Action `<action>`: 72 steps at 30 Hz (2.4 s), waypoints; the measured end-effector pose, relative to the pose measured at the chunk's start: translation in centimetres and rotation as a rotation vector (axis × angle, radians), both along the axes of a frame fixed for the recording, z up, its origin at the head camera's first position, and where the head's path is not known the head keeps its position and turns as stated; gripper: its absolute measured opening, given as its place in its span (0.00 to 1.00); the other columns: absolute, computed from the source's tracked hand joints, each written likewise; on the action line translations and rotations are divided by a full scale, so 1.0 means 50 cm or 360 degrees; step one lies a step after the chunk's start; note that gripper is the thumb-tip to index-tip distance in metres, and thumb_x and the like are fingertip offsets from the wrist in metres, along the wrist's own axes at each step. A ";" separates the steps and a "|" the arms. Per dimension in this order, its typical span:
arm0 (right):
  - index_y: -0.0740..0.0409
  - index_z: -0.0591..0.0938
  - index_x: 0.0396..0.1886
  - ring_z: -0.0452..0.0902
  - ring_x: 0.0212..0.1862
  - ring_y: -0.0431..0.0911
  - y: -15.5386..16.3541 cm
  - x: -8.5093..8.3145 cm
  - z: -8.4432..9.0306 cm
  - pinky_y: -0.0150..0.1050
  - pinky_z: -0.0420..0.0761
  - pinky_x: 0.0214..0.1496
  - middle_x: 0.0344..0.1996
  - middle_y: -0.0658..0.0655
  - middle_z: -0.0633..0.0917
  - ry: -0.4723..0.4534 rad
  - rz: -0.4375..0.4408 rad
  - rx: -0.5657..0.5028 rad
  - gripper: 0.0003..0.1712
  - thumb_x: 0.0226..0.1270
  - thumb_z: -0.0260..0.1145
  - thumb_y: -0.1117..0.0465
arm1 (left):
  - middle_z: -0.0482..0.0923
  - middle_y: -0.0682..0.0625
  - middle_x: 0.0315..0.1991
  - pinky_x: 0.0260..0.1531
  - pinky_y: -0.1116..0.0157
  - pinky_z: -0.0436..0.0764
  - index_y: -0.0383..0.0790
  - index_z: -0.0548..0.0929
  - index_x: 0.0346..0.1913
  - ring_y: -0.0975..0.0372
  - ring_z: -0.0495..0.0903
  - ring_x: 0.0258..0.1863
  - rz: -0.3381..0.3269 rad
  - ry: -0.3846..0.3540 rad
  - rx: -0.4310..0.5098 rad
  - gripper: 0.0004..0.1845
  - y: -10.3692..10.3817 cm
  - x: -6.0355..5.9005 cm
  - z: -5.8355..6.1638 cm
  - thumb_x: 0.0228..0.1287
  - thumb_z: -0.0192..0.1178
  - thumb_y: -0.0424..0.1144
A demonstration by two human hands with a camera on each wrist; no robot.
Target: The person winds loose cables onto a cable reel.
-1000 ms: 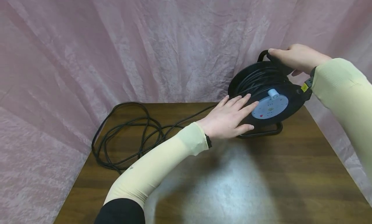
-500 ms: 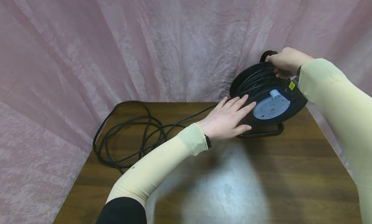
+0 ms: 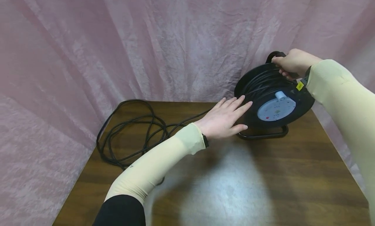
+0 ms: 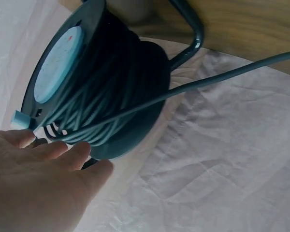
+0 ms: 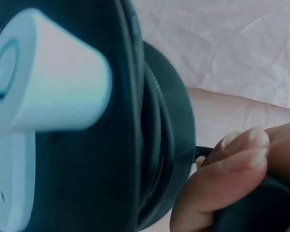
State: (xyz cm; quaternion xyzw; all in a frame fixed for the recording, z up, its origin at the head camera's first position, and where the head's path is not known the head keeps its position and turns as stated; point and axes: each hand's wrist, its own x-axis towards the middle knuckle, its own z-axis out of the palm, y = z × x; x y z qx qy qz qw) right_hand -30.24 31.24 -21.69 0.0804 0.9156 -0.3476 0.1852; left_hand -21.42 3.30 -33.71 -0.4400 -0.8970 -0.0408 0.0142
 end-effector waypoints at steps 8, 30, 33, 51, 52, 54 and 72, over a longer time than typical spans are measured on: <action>0.62 0.69 0.53 0.71 0.23 0.36 0.003 0.027 0.003 0.29 0.78 0.26 0.24 0.47 0.77 -0.0102 -0.0090 -0.0415 0.23 0.83 0.51 0.45 | 0.40 0.49 0.83 0.78 0.52 0.42 0.55 0.41 0.84 0.58 0.43 0.81 0.0006 0.0002 0.0008 0.42 -0.052 -0.014 -0.010 0.78 0.45 0.65; 0.58 0.70 0.43 0.68 0.24 0.39 -0.122 0.121 -0.004 0.29 0.75 0.25 0.26 0.50 0.71 -0.0176 -0.0314 -0.1113 0.15 0.82 0.56 0.50 | 0.42 0.46 0.83 0.78 0.48 0.44 0.50 0.43 0.84 0.53 0.47 0.81 0.0152 -0.0126 0.0108 0.44 -0.223 -0.008 -0.048 0.78 0.50 0.61; 0.58 0.70 0.43 0.68 0.24 0.39 -0.144 0.134 -0.003 0.29 0.75 0.25 0.27 0.50 0.70 -0.0164 -0.0337 -0.1135 0.15 0.82 0.55 0.50 | 0.41 0.46 0.83 0.78 0.49 0.43 0.51 0.43 0.84 0.53 0.46 0.81 0.0186 -0.0162 0.0101 0.44 -0.238 -0.009 -0.053 0.77 0.51 0.62; 0.58 0.67 0.45 0.65 0.24 0.40 -0.253 0.175 0.002 0.28 0.73 0.25 0.30 0.50 0.68 -0.0136 -0.0322 -0.1282 0.13 0.84 0.52 0.52 | 0.39 0.49 0.83 0.78 0.49 0.43 0.50 0.41 0.84 0.56 0.44 0.81 0.0279 -0.0232 0.0082 0.43 -0.282 -0.005 -0.059 0.77 0.52 0.51; 0.58 0.67 0.45 0.65 0.24 0.39 -0.257 0.174 0.002 0.28 0.73 0.25 0.30 0.50 0.68 -0.0139 -0.0328 -0.1282 0.13 0.84 0.52 0.52 | 0.39 0.48 0.83 0.78 0.49 0.43 0.50 0.41 0.84 0.56 0.44 0.81 0.0277 -0.0233 0.0087 0.43 -0.282 -0.005 -0.059 0.76 0.52 0.49; 0.58 0.66 0.45 0.65 0.24 0.39 -0.262 0.173 0.003 0.28 0.74 0.25 0.31 0.50 0.68 -0.0145 -0.0336 -0.1275 0.13 0.84 0.52 0.52 | 0.39 0.48 0.83 0.78 0.49 0.42 0.50 0.41 0.84 0.56 0.44 0.81 0.0279 -0.0246 0.0081 0.43 -0.282 -0.004 -0.059 0.76 0.53 0.48; 0.59 0.66 0.47 0.67 0.24 0.40 -0.211 0.167 -0.003 0.29 0.75 0.26 0.28 0.51 0.70 -0.0181 -0.0384 -0.1181 0.16 0.82 0.55 0.50 | 0.40 0.48 0.83 0.78 0.48 0.44 0.49 0.43 0.84 0.56 0.45 0.81 0.0233 -0.0288 0.0107 0.42 -0.247 -0.006 -0.074 0.77 0.53 0.49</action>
